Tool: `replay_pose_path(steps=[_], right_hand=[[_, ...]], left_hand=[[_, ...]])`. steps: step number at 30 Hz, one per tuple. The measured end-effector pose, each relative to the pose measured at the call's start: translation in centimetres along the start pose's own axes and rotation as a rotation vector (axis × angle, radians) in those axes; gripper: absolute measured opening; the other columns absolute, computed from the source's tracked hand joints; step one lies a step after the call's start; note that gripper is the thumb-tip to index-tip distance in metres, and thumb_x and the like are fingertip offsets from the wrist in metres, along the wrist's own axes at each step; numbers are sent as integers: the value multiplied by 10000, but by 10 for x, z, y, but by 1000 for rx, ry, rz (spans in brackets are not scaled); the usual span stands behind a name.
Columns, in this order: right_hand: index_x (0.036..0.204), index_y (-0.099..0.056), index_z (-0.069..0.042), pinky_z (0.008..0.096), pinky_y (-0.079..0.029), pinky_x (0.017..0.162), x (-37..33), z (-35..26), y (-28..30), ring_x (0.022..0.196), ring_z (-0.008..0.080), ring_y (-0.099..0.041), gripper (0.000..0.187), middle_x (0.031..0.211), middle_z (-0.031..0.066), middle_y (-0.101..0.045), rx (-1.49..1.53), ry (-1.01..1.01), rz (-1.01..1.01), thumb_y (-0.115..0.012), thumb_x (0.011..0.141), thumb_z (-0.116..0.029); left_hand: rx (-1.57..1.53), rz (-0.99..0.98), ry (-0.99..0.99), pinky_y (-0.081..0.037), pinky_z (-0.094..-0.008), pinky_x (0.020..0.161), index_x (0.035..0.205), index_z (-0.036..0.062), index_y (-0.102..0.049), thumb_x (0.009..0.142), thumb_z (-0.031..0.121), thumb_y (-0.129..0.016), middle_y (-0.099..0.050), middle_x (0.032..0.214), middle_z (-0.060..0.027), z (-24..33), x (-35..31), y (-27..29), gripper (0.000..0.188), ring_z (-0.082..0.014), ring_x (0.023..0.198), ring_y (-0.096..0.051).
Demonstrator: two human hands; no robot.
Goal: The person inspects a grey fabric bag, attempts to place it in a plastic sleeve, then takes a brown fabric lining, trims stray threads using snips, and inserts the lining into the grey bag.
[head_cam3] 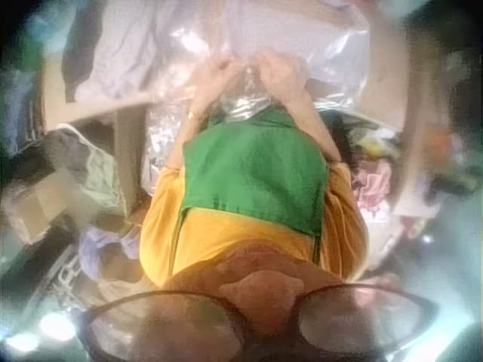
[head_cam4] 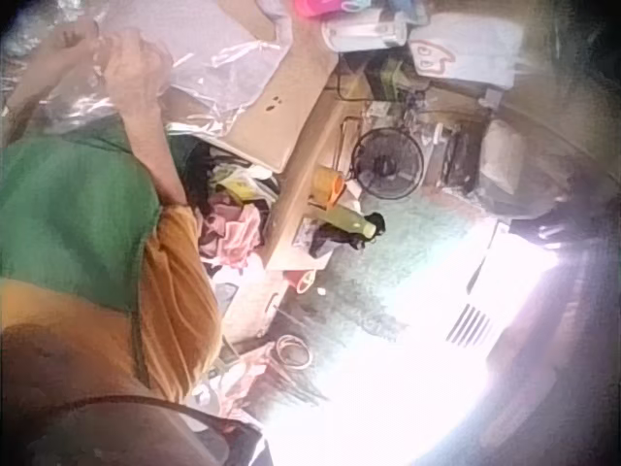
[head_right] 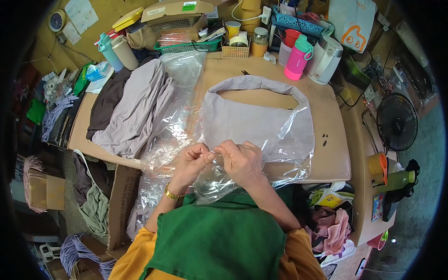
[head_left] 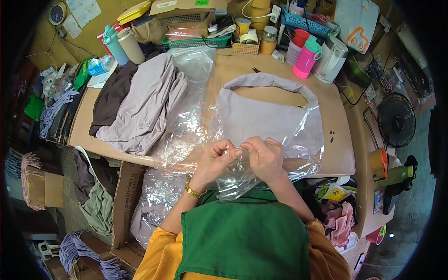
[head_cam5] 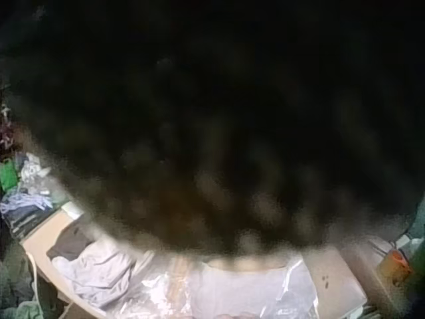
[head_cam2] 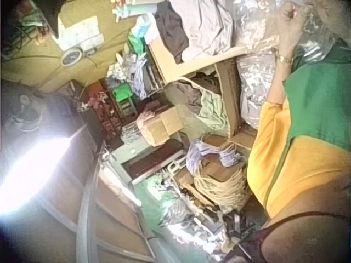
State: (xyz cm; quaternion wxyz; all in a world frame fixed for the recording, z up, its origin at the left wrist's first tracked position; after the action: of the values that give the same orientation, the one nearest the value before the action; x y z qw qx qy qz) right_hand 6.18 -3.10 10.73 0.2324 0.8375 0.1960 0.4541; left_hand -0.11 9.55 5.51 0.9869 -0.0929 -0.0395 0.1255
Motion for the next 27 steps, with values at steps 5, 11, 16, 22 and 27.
replay_pose_path(steps=[5,11,16,22,27], right_hand=[[751,-614,-86,335,-407,492,0,7,-4,409,237,-481,129,532,62,-548,179,-24,12,-661,850,-153],[764,-634,-40,306,-411,684,-10,35,-7,515,100,-477,133,546,2,-552,955,-769,-127,-683,848,-131],[749,-679,-75,308,-340,813,-16,-9,-1,550,113,-491,200,562,-21,-542,695,-162,-1036,-777,772,-248],[840,-716,-47,319,-424,760,-14,-10,36,835,202,-578,221,843,36,-622,691,193,-1090,-705,835,-268],[802,-666,19,325,-431,744,3,8,63,877,184,-549,359,921,121,-619,1069,-116,-560,-677,864,-335]], left_hand=[[-334,-98,-248,-417,-222,608,781,65,-610,895,180,-675,-563,841,17,-6,-6,-12,176,-31,683,-484],[-128,-519,370,-415,-210,587,900,30,-647,951,195,-583,-569,739,18,-14,-27,-33,184,-39,677,-511],[-175,-174,-49,-373,-238,545,797,61,-605,947,259,-580,-578,696,-3,39,-14,40,250,-84,624,-506],[-781,-5,-292,-358,-214,513,864,73,-519,984,266,-505,-487,632,8,81,-39,84,228,-72,528,-473],[-974,-367,-470,-379,-232,457,1163,48,-428,1013,191,-436,-389,621,36,118,-58,74,208,-40,503,-438]])
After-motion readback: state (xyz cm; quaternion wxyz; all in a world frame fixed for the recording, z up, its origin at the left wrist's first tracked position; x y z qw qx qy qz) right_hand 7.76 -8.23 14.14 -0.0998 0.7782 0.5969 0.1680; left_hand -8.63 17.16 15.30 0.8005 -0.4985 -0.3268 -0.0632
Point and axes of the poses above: each hand's wrist, its own x-axis towards the middle knuckle, its own y-axis out of the back of the hand, z = x × y, the point moved 7 cm from there along x, towards the middle knuckle
